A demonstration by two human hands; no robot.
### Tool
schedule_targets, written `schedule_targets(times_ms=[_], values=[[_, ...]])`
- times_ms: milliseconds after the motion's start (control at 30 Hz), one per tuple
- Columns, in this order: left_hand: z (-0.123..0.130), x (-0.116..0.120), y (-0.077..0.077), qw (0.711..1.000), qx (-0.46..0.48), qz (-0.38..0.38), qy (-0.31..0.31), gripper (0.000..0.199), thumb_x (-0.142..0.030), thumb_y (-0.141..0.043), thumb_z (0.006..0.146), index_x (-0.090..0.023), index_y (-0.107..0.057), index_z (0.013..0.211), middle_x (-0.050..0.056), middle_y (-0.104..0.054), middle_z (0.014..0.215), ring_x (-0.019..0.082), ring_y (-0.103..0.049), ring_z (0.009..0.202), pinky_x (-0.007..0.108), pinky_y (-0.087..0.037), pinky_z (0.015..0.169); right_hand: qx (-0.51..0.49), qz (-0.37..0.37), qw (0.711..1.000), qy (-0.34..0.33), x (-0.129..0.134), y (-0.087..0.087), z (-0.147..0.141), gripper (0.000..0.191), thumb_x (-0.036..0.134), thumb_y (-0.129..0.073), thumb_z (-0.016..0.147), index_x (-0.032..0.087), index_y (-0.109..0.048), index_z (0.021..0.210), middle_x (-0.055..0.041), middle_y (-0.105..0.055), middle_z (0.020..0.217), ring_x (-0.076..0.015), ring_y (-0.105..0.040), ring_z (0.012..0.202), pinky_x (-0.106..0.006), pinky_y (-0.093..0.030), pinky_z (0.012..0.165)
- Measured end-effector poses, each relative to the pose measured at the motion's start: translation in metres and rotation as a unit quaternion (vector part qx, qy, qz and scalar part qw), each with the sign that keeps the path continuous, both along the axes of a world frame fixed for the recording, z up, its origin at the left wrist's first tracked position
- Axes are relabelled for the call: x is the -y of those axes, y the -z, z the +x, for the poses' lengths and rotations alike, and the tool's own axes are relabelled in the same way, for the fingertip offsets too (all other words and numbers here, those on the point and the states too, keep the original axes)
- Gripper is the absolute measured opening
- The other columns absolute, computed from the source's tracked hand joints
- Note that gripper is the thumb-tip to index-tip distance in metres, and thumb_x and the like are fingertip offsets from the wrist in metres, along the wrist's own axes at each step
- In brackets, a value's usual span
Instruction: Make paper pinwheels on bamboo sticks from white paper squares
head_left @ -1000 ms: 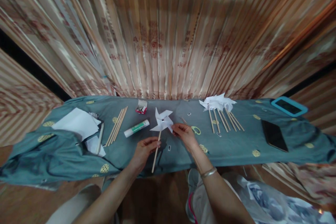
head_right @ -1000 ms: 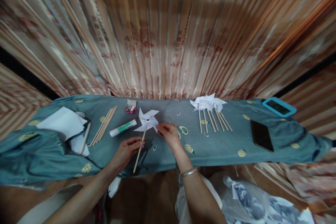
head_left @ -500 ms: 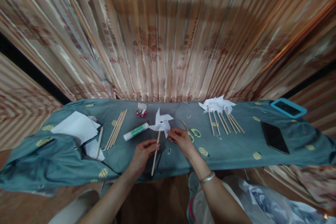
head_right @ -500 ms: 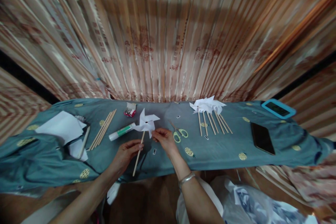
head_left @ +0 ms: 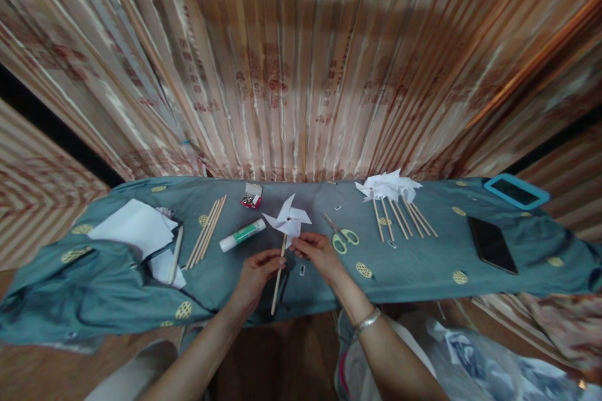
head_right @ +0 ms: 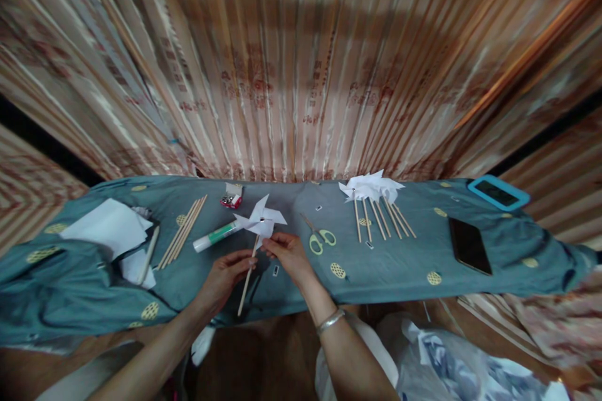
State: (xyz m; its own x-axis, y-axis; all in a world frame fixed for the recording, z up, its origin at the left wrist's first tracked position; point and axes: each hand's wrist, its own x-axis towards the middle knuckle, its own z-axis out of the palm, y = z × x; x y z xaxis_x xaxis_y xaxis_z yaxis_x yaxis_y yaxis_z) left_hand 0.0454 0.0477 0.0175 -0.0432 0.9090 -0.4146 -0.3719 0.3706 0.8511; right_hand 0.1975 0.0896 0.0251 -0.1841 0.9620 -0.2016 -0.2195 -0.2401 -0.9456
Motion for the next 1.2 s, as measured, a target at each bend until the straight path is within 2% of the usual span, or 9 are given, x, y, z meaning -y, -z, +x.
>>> schedule_targets(times_ms=[133, 400, 600, 767, 933, 1033, 1133, 1200], values=[[0.001, 0.001, -0.001, 1.000, 0.012, -0.001, 0.003, 0.042, -0.035, -0.094, 0.037, -0.016, -0.077, 0.070, 0.001, -0.071, 0.066, 0.009, -0.061, 0.060, 0.020, -0.049, 0.064, 0.004, -0.001, 1.000, -0.006, 0.001, 0.000, -0.002, 0.040, 0.055, -0.085, 0.048, 0.018, -0.070, 0.058, 0.0002, -0.069, 0.059, -0.0080, -0.053, 0.051, -0.023, -0.040, 0.054], [0.001, 0.003, -0.003, 1.000, 0.002, 0.008, 0.018, 0.042, -0.036, -0.093, 0.040, -0.015, -0.077, 0.072, 0.003, -0.073, 0.069, 0.011, -0.062, 0.063, 0.021, -0.050, 0.066, 0.042, 0.049, 0.997, -0.037, 0.004, -0.002, -0.001, 0.041, 0.060, -0.081, 0.055, 0.020, -0.069, 0.057, 0.0007, -0.067, 0.057, -0.0098, -0.052, 0.050, -0.025, -0.041, 0.054], [0.000, 0.001, -0.005, 1.000, 0.004, 0.009, 0.008, 0.041, -0.033, -0.093, 0.039, -0.014, -0.077, 0.071, 0.002, -0.072, 0.066, 0.010, -0.061, 0.062, 0.020, -0.049, 0.064, 0.073, 0.064, 0.995, -0.031, 0.006, -0.008, 0.006, 0.045, 0.065, -0.078, 0.057, 0.021, -0.068, 0.055, -0.0011, -0.066, 0.055, -0.0110, -0.049, 0.048, -0.027, -0.040, 0.051], [-0.002, 0.001, -0.007, 1.000, 0.004, 0.009, 0.001, 0.041, -0.032, -0.093, 0.038, -0.014, -0.077, 0.071, 0.002, -0.071, 0.067, 0.010, -0.062, 0.062, 0.021, -0.049, 0.064, 0.079, 0.067, 0.994, 0.022, -0.002, -0.013, 0.029, 0.046, 0.065, -0.076, 0.059, 0.021, -0.064, 0.053, 0.0008, -0.064, 0.056, -0.0096, -0.047, 0.049, -0.025, -0.037, 0.050], [-0.002, 0.004, -0.004, 1.000, 0.006, 0.004, 0.008, 0.042, -0.034, -0.093, 0.038, -0.015, -0.077, 0.072, 0.003, -0.072, 0.068, 0.011, -0.062, 0.063, 0.021, -0.049, 0.064, 0.079, 0.083, 0.983, 0.145, -0.012, -0.011, 0.050, 0.045, 0.063, -0.076, 0.059, 0.020, -0.064, 0.055, 0.0002, -0.065, 0.059, -0.0102, -0.048, 0.051, -0.025, -0.037, 0.051], [-0.001, 0.005, -0.002, 1.000, 0.008, 0.005, 0.023, 0.041, -0.035, -0.093, 0.039, -0.015, -0.077, 0.072, 0.004, -0.073, 0.070, 0.012, -0.063, 0.064, 0.022, -0.049, 0.066, 0.078, 0.095, 0.972, 0.202, -0.017, -0.007, 0.053, 0.040, 0.058, -0.078, 0.059, 0.020, -0.069, 0.066, -0.0005, -0.069, 0.067, -0.0122, -0.055, 0.060, -0.027, -0.044, 0.061], [0.000, 0.006, -0.002, 0.999, -0.004, 0.007, 0.036, 0.041, -0.036, -0.093, 0.040, -0.015, -0.077, 0.072, 0.003, -0.072, 0.068, 0.011, -0.061, 0.063, 0.022, -0.049, 0.066, 0.085, 0.102, 0.966, 0.221, -0.019, -0.005, 0.052, 0.040, 0.055, -0.079, 0.059, 0.020, -0.072, 0.077, -0.0017, -0.073, 0.078, -0.0150, -0.062, 0.074, -0.029, -0.047, 0.074], [0.001, 0.007, -0.002, 0.999, -0.010, 0.007, 0.039, 0.041, -0.035, -0.092, 0.040, -0.015, -0.077, 0.072, 0.003, -0.071, 0.066, 0.011, -0.061, 0.062, 0.023, -0.049, 0.066, 0.089, 0.097, 0.970, 0.204, -0.020, -0.004, 0.051, 0.040, 0.055, -0.077, 0.061, 0.020, -0.072, 0.080, -0.0026, -0.073, 0.083, -0.0164, -0.063, 0.081, -0.030, -0.047, 0.078]])
